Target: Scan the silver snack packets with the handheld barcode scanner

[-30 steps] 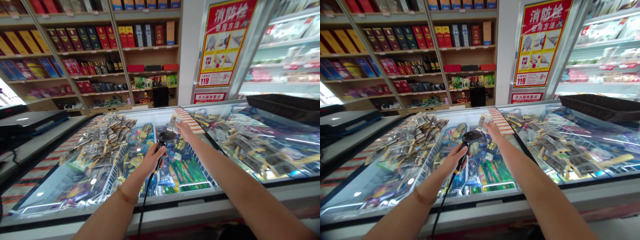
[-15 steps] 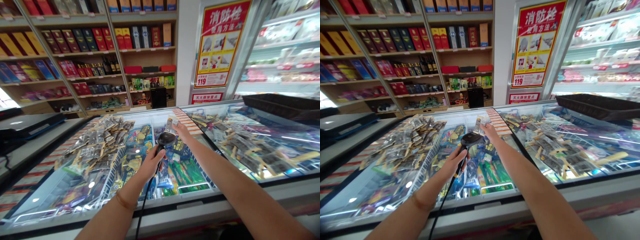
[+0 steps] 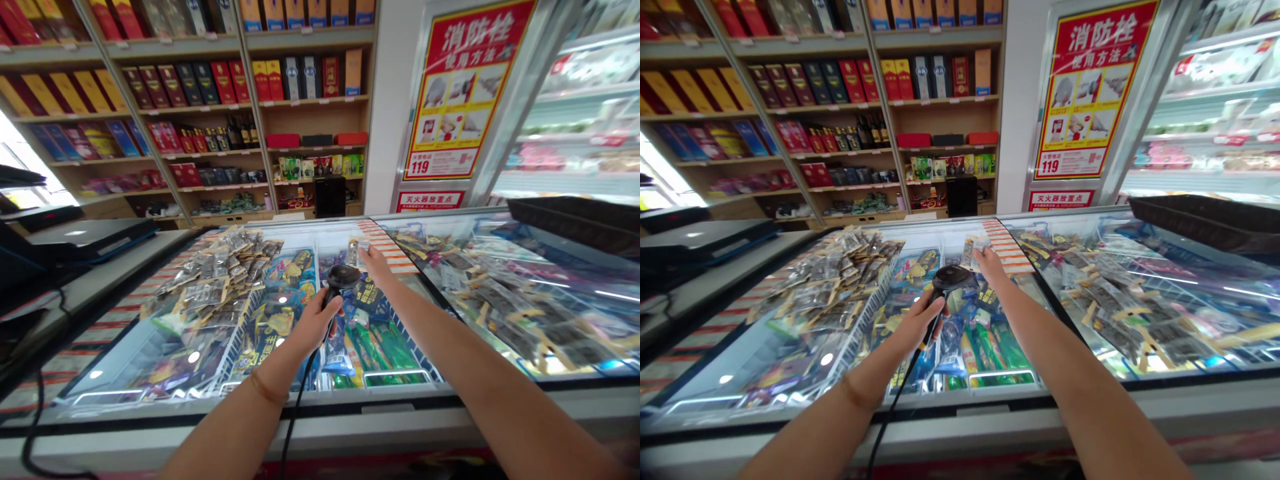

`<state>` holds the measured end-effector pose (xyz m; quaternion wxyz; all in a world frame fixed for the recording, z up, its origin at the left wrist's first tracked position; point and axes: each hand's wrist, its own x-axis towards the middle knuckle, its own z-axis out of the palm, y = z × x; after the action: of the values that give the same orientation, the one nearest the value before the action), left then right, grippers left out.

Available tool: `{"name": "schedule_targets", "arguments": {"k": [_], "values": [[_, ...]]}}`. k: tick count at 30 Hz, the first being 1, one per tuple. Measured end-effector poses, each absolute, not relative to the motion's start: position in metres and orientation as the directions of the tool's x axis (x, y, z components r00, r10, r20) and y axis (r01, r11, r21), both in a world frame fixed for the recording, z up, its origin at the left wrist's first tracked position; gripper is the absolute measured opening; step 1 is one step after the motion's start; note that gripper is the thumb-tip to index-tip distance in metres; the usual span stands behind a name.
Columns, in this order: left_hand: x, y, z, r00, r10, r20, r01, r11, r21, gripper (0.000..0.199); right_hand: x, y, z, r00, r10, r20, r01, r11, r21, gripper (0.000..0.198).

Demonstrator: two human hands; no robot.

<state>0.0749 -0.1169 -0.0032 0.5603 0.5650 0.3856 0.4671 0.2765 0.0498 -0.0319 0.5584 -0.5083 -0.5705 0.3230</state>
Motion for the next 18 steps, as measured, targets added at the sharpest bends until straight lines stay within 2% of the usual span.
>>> {"name": "schedule_targets", "arguments": {"k": [3, 6, 10, 13, 15, 18], "values": [[0.081, -0.120, 0.000, 0.180, 0.979, 0.092, -0.081, -0.079, 0.994, 0.054, 0.277, 0.050, -0.031, 0.199, 0.930, 0.310, 0.381, 0.218, -0.899, 0.030], [0.085, -0.127, 0.007, 0.043, 0.997, 0.064, -0.134, -0.058, 0.989, 0.054, 0.275, 0.049, -0.030, 0.263, 0.929, 0.259, 0.415, 0.134, -0.900, 0.030], [0.067, -0.141, 0.030, -0.070, 0.995, 0.071, -0.206, -0.084, 0.975, 0.053, 0.261, 0.048, -0.024, 0.353, 0.898, 0.264, 0.464, 0.077, -0.883, 0.032], [0.029, -0.151, 0.048, -0.196, 0.975, 0.100, -0.218, -0.143, 0.966, 0.049, 0.232, 0.047, -0.013, 0.339, 0.919, 0.200, 0.376, 0.062, -0.925, 0.032], [-0.002, -0.156, 0.057, -0.325, 0.939, 0.108, -0.208, -0.183, 0.961, 0.046, 0.202, 0.047, 0.001, 0.235, 0.956, 0.177, 0.271, 0.111, -0.956, 0.030], [-0.048, -0.163, 0.064, -0.505, 0.855, 0.115, -0.197, -0.244, 0.950, 0.043, 0.146, 0.050, 0.028, 0.062, 0.972, 0.227, 0.127, 0.218, -0.968, 0.027]]}}
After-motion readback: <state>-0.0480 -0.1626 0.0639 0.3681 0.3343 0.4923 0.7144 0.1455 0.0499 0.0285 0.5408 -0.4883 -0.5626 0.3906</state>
